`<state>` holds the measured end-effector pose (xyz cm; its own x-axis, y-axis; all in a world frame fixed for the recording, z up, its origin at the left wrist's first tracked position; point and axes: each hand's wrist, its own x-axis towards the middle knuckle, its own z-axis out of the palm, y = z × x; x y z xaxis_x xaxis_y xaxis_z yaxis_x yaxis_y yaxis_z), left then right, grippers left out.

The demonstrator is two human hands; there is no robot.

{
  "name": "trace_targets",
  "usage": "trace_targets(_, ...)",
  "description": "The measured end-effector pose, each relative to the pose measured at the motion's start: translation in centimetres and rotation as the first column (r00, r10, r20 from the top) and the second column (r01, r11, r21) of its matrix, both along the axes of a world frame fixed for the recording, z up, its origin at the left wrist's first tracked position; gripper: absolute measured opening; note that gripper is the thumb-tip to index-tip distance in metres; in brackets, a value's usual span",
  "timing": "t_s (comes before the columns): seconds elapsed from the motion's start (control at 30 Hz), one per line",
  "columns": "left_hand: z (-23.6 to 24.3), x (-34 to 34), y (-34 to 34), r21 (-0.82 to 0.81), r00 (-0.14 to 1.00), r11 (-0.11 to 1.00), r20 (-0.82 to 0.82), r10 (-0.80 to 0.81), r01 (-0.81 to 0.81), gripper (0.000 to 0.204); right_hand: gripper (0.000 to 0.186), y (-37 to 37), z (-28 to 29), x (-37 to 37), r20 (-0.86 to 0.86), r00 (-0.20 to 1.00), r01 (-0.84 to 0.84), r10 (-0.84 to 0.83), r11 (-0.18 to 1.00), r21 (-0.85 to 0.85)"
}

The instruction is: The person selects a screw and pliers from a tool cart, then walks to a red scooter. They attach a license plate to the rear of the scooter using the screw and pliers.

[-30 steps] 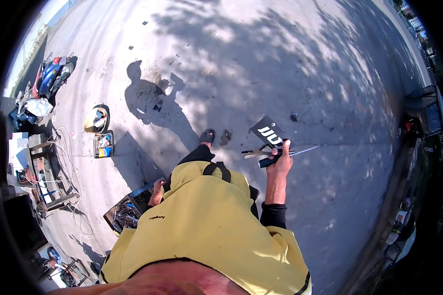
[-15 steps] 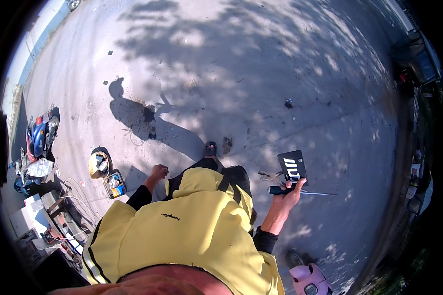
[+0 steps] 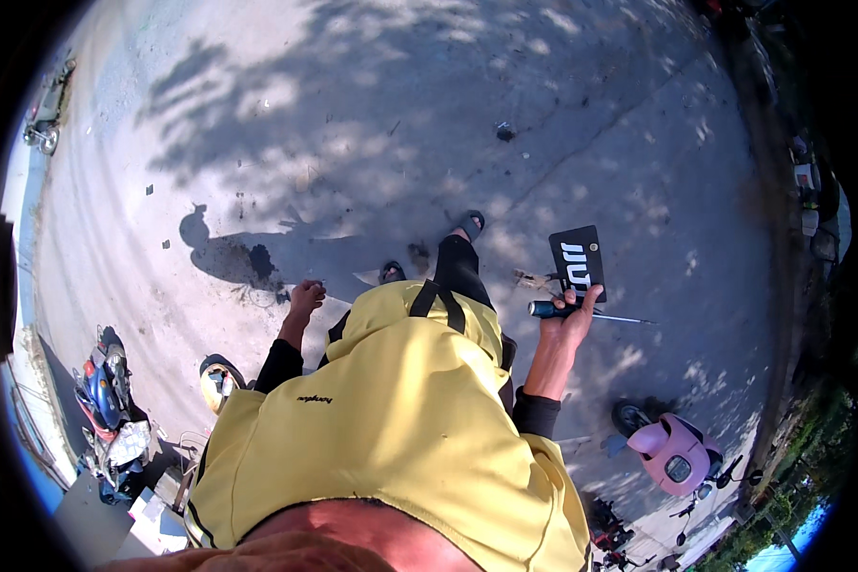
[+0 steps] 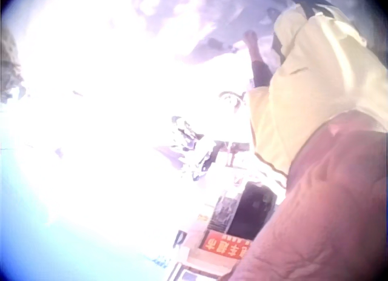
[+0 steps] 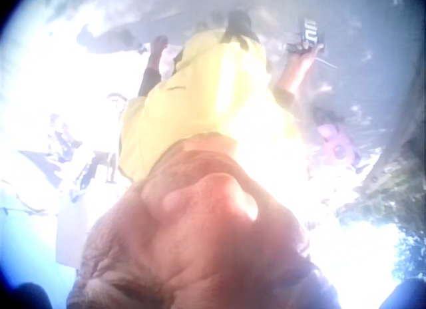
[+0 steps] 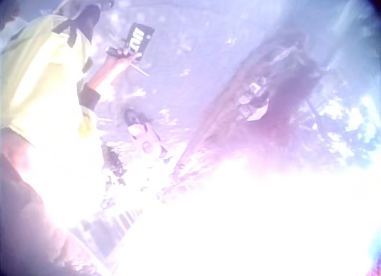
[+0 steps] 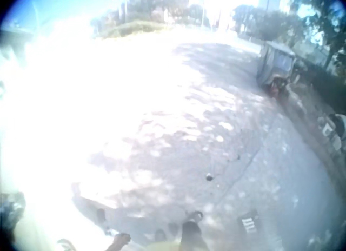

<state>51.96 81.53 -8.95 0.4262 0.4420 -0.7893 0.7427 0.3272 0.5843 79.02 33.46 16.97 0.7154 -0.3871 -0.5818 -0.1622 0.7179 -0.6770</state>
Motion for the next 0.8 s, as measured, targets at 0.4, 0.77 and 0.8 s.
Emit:
trace_targets(0.4,-2.1,-1.0,-12.0,-0.03,0.907,0.925,-0.187,-0.378,0.38,0.011,0.036,-1.1,1.1,19.0,0.079,0.992,-0.097,0.098,0.995,-0.012)
trace_targets(0.77,-1.0,20.6,-7.2,0.254,0.625,0.577,-0.182,-0.76,0.776,0.015,0.038,-7.3,-1.0,23.2,0.084,0.987,0.142,-0.14,0.99,-0.019)
trace_targets(0.8,-1.0,22.7,-6.1,0.283,0.551,0.492,-0.193,-0.812,0.823,0.016,0.038,-7.4,-1.3,23.1,0.073,0.983,0.173,-0.171,0.985,-0.019)
